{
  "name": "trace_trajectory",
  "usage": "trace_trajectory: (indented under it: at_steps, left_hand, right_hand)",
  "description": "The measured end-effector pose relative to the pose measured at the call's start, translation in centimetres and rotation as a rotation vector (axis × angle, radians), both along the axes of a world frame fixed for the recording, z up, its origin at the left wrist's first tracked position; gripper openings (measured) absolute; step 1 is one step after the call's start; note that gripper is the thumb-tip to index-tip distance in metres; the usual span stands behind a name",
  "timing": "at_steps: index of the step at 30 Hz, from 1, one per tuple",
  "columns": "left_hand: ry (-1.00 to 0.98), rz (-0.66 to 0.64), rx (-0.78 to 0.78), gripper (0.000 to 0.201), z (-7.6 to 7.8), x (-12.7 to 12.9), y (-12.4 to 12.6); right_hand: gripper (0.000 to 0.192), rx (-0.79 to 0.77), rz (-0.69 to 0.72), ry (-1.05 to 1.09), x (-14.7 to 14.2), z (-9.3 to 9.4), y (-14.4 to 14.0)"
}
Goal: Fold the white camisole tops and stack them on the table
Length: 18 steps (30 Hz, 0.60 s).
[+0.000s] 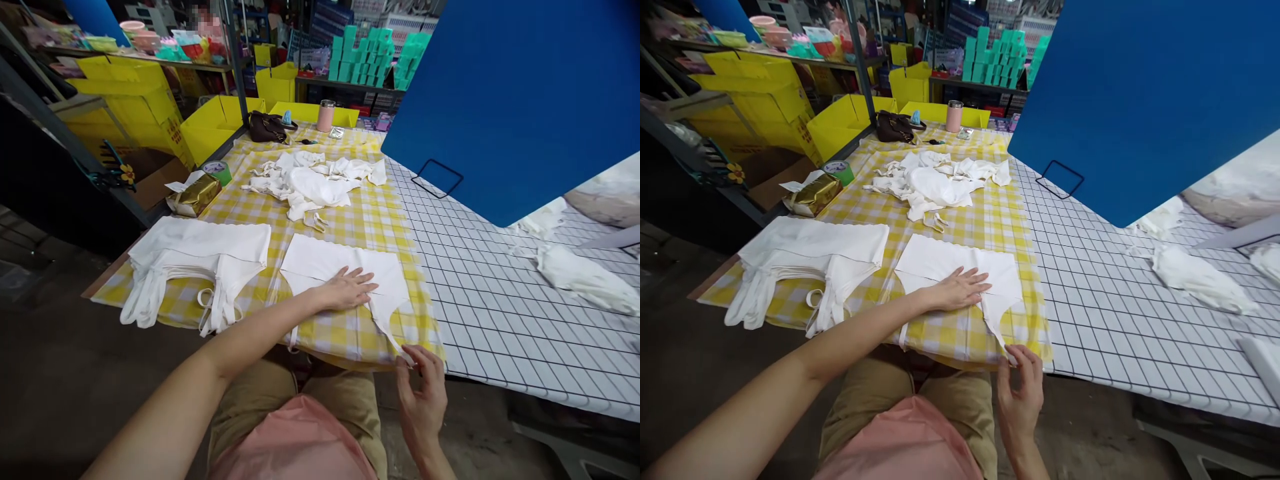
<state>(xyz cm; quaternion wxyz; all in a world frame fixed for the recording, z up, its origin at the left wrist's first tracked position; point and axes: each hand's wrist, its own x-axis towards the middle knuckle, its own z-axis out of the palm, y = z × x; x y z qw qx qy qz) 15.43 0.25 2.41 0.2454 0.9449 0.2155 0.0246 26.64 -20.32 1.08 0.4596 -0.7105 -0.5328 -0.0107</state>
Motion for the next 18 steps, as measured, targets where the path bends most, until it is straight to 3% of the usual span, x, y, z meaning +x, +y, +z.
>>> trace_trajectory:
  at_steps: [3, 9, 14, 18]
  left_hand:
    - [0.018, 0.016, -0.036, 0.042, -0.4, 1.2, -0.3]
    - [0.048, 0.009, -0.063, 0.045, -0.4, 1.1, -0.1]
    - [0.027, 0.023, -0.183, 0.052, 0.6, 0.4, 0.5]
    - [-0.073, 0.19, -0.214, 0.054, 1.8, -2.3, 0.5]
  right_hand:
    - [0.015, 0.023, 0.049, -0.081, -0.1, -0.6, -1.5]
    - [0.022, -0.041, 0.156, -0.249, 0.4, -3.5, -4.1]
    - [0.023, -0.064, 0.157, -0.11, -1.2, -5.4, -6.1]
    - [0.025, -0.243, 0.418, 0.104, -4.6, -6.3, -5.0]
